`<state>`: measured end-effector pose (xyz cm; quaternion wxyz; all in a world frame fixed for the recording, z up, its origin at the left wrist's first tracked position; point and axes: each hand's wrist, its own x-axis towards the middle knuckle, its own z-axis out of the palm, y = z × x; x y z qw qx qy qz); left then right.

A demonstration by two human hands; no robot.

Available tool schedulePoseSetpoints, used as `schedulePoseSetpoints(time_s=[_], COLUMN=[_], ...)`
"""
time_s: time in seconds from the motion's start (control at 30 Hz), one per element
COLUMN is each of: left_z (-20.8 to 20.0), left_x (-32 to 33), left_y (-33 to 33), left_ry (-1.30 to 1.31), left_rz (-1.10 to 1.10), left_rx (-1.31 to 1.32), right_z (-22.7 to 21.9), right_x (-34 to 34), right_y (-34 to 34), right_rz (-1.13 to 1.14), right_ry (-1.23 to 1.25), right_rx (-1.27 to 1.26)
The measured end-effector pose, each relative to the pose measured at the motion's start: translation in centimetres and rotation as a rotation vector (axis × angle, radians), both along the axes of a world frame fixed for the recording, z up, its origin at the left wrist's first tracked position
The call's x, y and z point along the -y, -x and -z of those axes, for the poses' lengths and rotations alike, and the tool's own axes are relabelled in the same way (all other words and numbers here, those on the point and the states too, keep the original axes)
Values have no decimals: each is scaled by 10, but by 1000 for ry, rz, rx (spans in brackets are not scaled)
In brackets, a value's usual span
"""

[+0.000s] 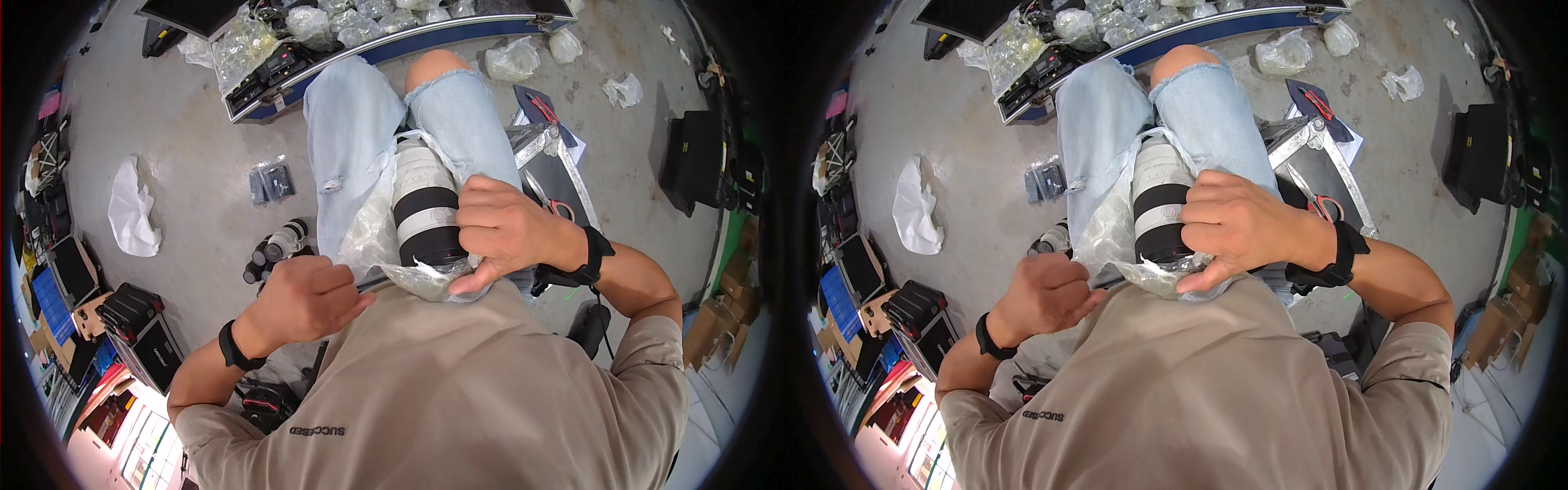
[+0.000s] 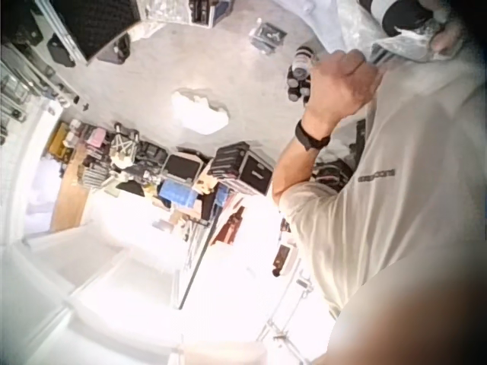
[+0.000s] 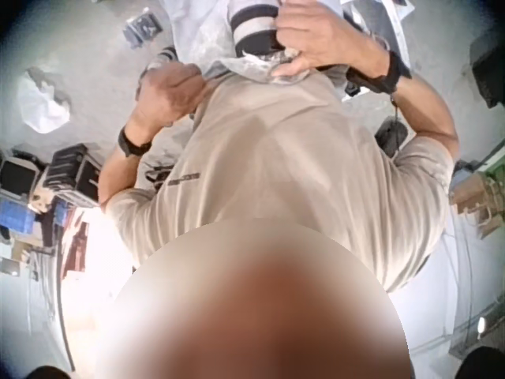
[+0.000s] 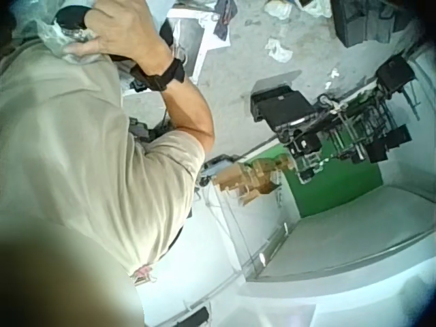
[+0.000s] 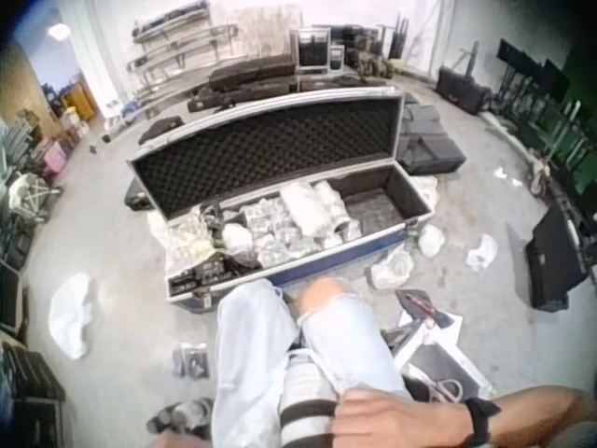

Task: Unpack camera lenses and gear from protective wrapping and organize them in a hard case.

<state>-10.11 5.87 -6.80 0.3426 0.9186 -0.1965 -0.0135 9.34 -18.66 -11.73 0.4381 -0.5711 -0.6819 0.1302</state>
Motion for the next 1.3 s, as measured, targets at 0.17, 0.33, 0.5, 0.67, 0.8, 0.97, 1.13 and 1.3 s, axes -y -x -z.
schedulePoseSetpoints(time_s=[0.17, 0.33, 0.5, 0.67, 0.8, 0.97, 1.13, 1.3], left_z=[6, 10, -10, -11, 16, 111, 96, 77], left_x=[-9, -18, -14, 12, 29, 35, 25, 34], left_y=[-2, 19, -16, -75, -115, -103, -104, -100], left_ry=[182, 215, 126, 129, -178, 256, 1220, 1048], left_rz=[-100, -218, -340, -351, -294, -638, -488, -629], left_rx=[-271, -409, 171, -304, -743, -583, -1235, -632], right_z=[-4, -14, -23, -31, -36, -43, -55, -38], right_x=[-1, 11, 26, 16, 27, 36, 39, 22], right_y=[1, 3, 9, 19, 27, 26, 24, 5], right_rz=[-17, 47, 170, 18, 5, 28, 164, 577], right_ry=[38, 56, 101, 169, 214, 211, 405, 274], right_rx=[-4, 42, -11, 94, 155, 191, -216, -63])
